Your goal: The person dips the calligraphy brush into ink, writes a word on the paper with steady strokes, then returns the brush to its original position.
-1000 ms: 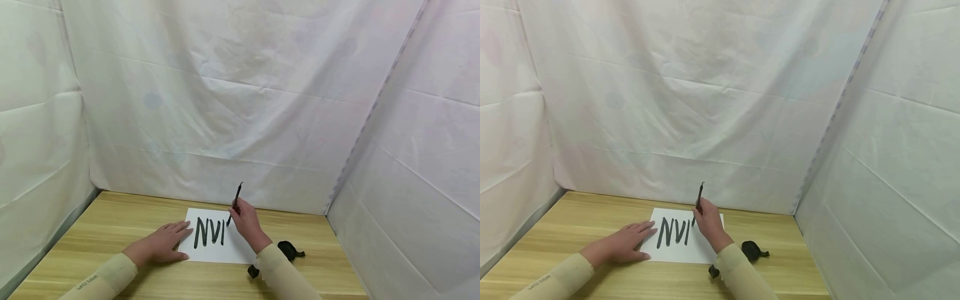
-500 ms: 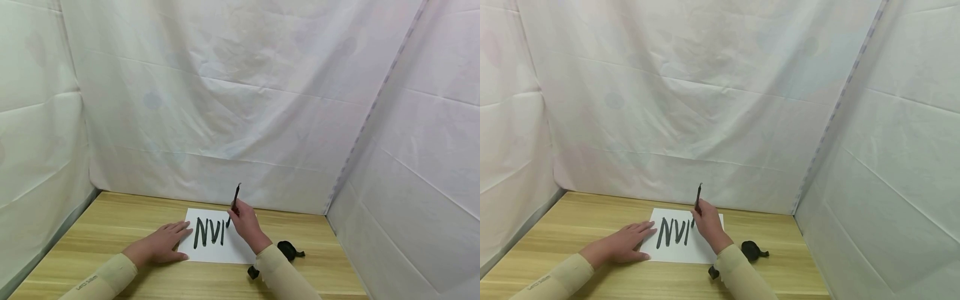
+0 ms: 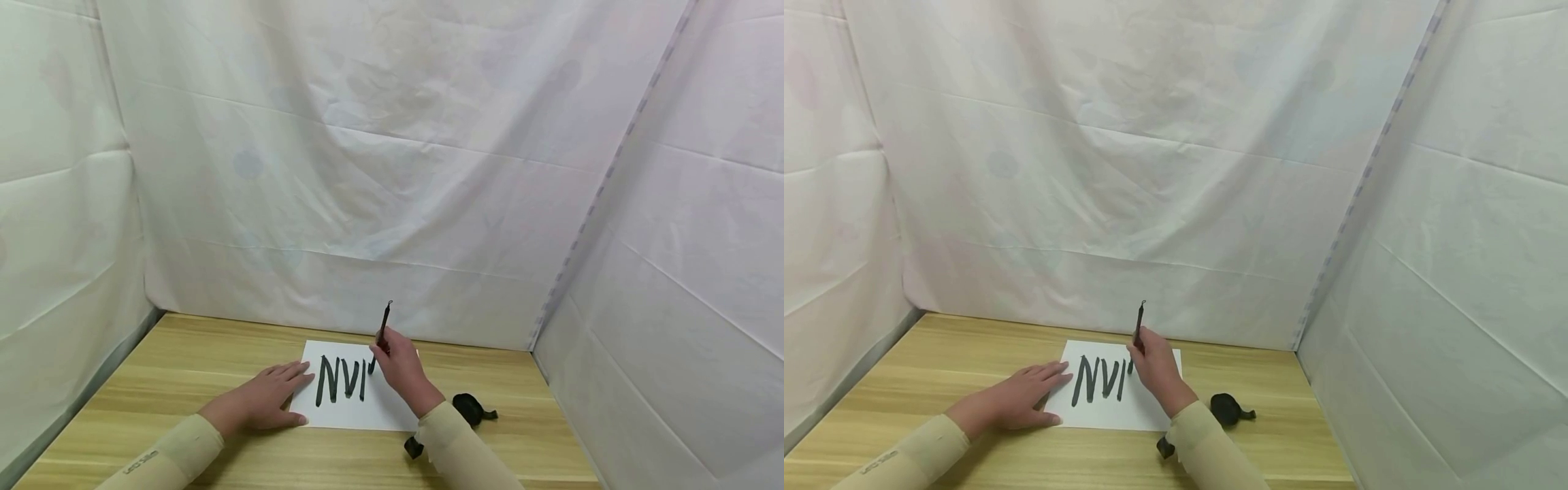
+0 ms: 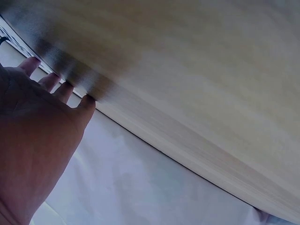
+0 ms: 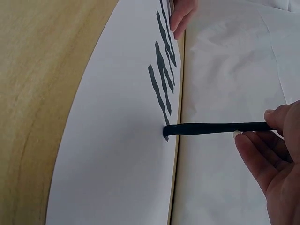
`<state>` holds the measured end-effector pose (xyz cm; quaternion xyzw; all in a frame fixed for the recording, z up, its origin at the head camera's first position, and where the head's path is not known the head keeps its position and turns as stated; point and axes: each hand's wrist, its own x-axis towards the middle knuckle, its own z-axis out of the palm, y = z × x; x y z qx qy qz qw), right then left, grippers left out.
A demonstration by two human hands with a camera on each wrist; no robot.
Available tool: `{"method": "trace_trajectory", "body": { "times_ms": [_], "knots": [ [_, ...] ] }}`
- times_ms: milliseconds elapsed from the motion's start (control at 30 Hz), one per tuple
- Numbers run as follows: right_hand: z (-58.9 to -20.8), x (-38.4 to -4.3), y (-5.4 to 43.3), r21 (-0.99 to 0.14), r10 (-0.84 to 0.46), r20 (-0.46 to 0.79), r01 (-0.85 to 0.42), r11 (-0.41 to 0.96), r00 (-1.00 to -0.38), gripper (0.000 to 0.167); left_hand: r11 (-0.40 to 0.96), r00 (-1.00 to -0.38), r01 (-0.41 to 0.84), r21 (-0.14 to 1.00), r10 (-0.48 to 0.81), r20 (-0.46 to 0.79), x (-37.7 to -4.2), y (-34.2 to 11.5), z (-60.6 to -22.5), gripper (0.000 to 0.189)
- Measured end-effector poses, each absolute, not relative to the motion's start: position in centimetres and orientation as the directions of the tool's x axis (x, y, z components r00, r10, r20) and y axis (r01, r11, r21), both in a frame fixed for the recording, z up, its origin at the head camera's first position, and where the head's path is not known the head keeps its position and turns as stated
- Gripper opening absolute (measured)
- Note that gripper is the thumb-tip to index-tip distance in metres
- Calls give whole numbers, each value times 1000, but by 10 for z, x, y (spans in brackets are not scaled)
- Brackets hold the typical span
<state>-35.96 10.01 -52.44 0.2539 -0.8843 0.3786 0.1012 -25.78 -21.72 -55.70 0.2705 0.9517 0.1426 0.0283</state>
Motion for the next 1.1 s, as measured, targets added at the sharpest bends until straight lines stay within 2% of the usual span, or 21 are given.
{"method": "trace_trajectory", "body": {
  "times_ms": [1100],
  "knots": [
    [-522, -348, 103, -602, -424, 363, -556, 573, -830, 15, 820, -855, 500, 279, 518, 9, -256, -218, -557, 97]
  ]
}}
